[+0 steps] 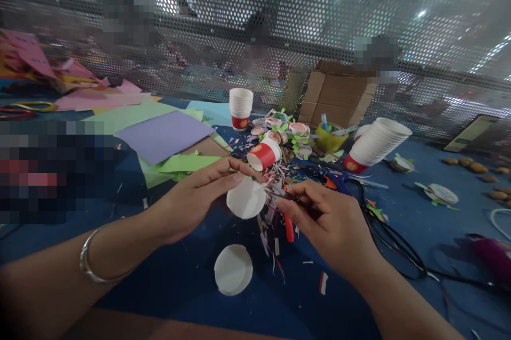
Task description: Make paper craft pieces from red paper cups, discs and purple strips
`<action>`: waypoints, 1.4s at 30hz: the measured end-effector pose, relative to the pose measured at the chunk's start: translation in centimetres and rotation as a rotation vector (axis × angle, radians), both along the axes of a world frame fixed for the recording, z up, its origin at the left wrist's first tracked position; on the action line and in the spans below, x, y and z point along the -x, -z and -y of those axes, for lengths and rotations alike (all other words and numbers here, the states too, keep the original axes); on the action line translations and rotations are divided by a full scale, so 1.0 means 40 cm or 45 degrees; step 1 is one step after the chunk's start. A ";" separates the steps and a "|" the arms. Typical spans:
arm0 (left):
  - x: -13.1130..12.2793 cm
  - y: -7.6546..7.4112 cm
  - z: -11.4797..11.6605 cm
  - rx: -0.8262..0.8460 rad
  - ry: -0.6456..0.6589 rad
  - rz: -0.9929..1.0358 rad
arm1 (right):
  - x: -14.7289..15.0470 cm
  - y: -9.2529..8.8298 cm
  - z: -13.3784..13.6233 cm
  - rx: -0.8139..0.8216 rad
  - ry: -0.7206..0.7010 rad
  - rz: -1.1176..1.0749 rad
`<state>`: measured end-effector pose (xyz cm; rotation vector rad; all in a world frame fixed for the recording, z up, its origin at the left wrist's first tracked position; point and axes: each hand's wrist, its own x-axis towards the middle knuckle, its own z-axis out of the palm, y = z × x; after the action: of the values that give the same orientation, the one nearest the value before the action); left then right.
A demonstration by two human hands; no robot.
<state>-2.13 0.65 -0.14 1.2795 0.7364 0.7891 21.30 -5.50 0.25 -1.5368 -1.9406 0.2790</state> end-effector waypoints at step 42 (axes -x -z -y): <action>0.025 -0.004 -0.002 -1.083 -0.067 -0.529 | 0.034 0.000 -0.019 0.653 -0.224 -0.428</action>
<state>-3.12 0.71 0.01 2.2444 0.7892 0.9306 19.96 -4.75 0.25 -1.4943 -1.8118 1.1090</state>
